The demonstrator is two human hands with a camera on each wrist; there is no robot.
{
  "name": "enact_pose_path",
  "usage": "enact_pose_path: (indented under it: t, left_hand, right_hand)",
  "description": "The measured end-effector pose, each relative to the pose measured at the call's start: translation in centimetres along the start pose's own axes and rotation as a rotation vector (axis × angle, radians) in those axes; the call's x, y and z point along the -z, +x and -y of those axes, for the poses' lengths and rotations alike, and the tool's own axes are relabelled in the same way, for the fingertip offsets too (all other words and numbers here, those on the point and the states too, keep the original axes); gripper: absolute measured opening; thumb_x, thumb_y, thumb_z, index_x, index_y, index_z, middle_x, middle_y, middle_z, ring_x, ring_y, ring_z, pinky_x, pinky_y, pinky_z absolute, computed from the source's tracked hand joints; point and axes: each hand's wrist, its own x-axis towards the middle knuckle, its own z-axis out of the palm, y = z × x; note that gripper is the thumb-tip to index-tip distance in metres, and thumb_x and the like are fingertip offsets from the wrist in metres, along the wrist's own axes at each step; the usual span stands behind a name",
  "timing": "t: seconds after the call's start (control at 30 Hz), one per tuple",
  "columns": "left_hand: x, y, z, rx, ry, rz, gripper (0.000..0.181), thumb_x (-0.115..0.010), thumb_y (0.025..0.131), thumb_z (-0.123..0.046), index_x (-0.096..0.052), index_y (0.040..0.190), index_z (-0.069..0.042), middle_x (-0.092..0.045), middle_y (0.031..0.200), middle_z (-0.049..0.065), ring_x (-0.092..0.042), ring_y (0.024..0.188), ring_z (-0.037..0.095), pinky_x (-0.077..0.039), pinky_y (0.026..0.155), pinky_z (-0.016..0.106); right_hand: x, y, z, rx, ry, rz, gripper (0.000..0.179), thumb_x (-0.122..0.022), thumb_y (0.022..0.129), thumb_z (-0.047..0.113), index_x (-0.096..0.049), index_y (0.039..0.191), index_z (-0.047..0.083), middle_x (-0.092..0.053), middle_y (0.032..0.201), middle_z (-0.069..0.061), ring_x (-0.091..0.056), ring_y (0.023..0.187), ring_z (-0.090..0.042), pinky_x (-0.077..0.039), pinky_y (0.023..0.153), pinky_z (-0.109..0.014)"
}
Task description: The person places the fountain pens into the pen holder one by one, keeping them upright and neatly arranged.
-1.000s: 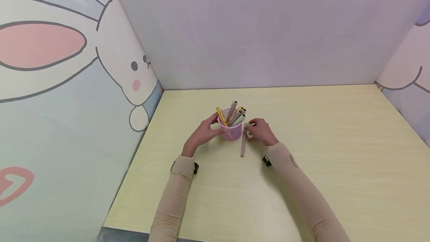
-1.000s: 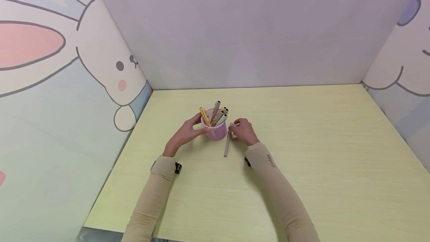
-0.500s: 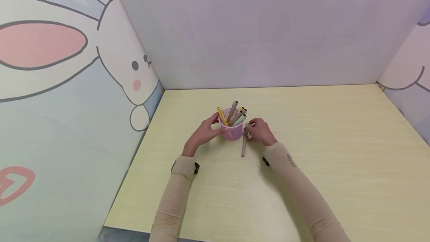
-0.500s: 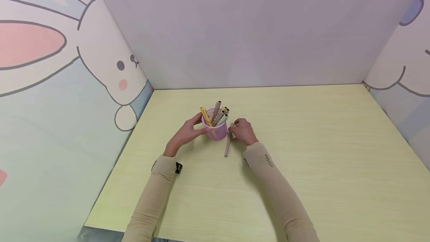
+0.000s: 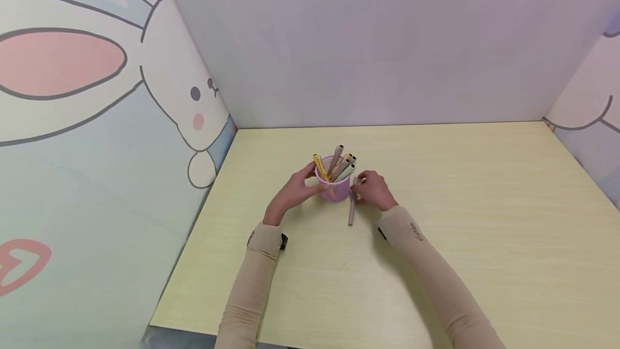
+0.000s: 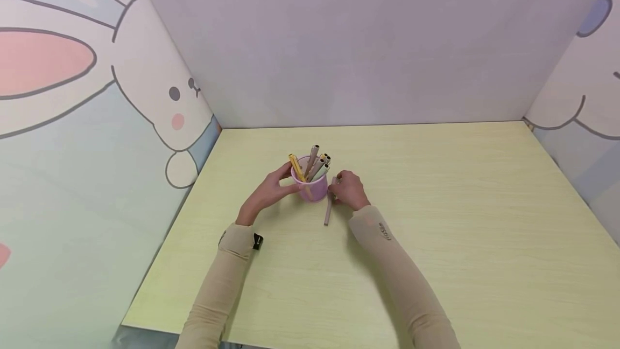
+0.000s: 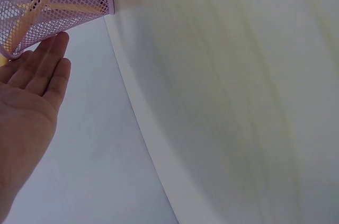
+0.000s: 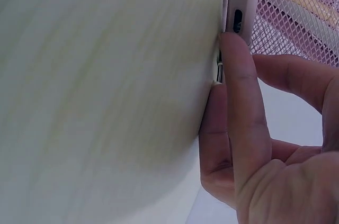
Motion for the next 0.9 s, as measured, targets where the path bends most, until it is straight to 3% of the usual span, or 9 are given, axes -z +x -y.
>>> enact_pose_path:
  t: [0.4, 0.67, 0.9]
  left_hand:
    - [0.1, -0.1, -0.1, -0.008, 0.004, -0.001, 0.085, -0.072, 0.094, -0.04, -0.032, 0.162, -0.007, -0.056, 0.145, 0.013, -0.051, 0.136, 0.032, -0.036, 0.113, 0.057]
    - [0.1, -0.2, -0.2, 0.013, -0.003, 0.003, 0.086, -0.072, 0.095, -0.041, -0.031, 0.163, -0.011, -0.053, 0.151, 0.012, -0.048, 0.139, 0.033, -0.037, 0.113, 0.059]
    - [0.2, -0.2, -0.1, 0.016, 0.003, 0.001, 0.086, -0.072, 0.095, -0.041, -0.031, 0.163, -0.009, -0.053, 0.151, 0.012, -0.049, 0.138, 0.032, -0.035, 0.114, 0.058]
  right_hand:
    - [-0.4, -0.3, 0.4, 0.007, -0.138, -0.028, 0.045, -0.067, 0.095, 0.003, -0.052, 0.134, -0.012, -0.066, 0.107, -0.027, -0.071, 0.07, -0.021, -0.059, 0.064, -0.029]
    - [-0.1, -0.8, 1.0, -0.007, -0.197, 0.004, 0.039, -0.067, 0.094, 0.005, -0.051, 0.126, -0.011, -0.068, 0.101, -0.024, -0.069, 0.067, -0.019, -0.057, 0.067, -0.031]
    - [0.4, -1.0, 0.8, -0.012, -0.152, 0.045, 0.037, -0.065, 0.096, 0.006, -0.049, 0.125, -0.01, -0.067, 0.102, -0.024, -0.069, 0.066, -0.019, -0.058, 0.068, -0.033]
